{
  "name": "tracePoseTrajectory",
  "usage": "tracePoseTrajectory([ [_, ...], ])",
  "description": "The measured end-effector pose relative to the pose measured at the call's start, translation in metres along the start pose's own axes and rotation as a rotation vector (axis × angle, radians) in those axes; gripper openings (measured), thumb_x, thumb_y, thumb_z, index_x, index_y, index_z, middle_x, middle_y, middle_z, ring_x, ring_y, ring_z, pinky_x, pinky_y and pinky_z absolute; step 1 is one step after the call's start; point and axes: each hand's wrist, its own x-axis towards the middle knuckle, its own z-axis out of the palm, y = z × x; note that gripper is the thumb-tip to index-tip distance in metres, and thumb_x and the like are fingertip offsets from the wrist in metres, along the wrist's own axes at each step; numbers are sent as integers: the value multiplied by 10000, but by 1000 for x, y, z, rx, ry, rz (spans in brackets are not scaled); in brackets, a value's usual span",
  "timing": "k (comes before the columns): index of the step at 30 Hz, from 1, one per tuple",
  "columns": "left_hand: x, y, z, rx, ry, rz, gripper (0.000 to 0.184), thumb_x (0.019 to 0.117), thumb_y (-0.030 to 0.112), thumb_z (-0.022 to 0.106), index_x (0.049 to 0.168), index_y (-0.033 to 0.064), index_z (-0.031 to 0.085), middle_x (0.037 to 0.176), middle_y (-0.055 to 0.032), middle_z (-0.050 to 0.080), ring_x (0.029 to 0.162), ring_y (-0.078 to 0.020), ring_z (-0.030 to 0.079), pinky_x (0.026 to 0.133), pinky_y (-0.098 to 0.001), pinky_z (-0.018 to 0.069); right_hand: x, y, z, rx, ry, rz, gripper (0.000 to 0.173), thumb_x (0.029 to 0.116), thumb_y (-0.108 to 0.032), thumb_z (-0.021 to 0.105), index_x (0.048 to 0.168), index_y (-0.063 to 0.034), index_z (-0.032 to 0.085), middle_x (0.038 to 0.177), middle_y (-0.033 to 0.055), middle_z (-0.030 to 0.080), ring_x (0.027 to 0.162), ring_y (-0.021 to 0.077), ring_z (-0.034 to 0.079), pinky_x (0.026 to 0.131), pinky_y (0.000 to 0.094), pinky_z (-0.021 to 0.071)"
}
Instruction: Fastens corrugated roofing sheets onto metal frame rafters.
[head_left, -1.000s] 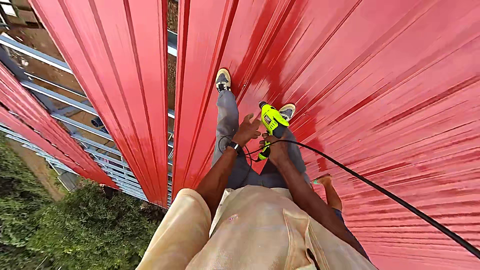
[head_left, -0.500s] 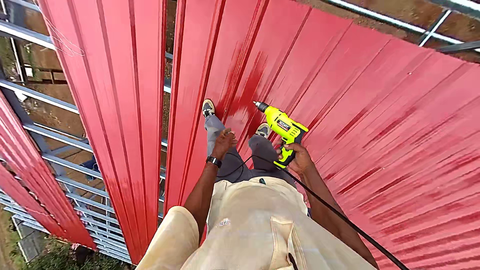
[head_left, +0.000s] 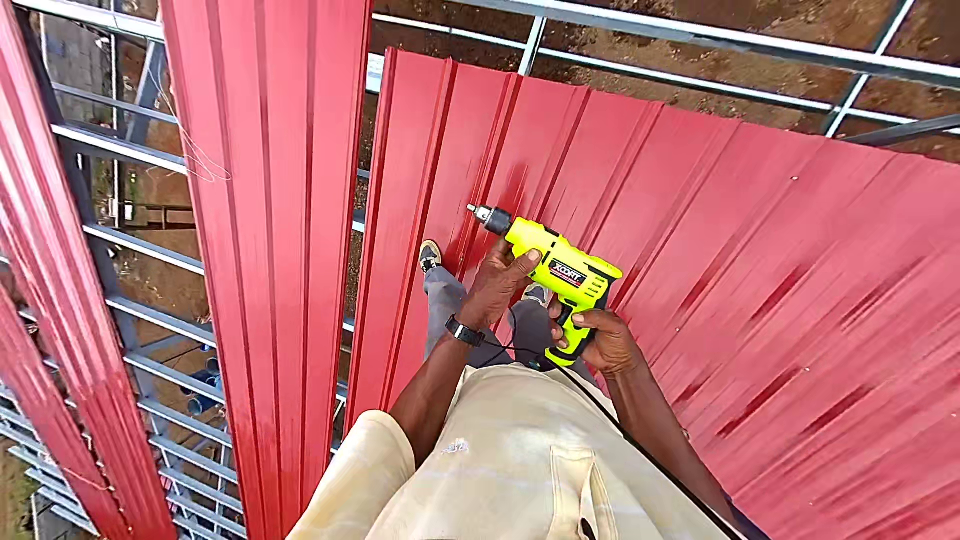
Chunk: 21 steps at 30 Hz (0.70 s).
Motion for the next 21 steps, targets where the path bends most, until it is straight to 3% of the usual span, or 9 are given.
tracePoseTrajectory([
  [13,-13,22,62,110,-118,20,526,1002,164,671,1484,139,460,1314,-184,623,1133,-336,658,942,-527,576,-44,-26,32,4,15,-132,406,923,-185,706,1264,-11,573,1078,256,690,792,334,718,686,461,625],
  [21,-14,31,82,203,-168,-24,424,1094,396,469,1448,167,504,1312,-143,625,1136,-287,658,927,-499,583,-61,-30,45,-26,45,-218,438,946,-226,692,1325,-49,562,1126,267,675,820,329,715,717,442,620],
])
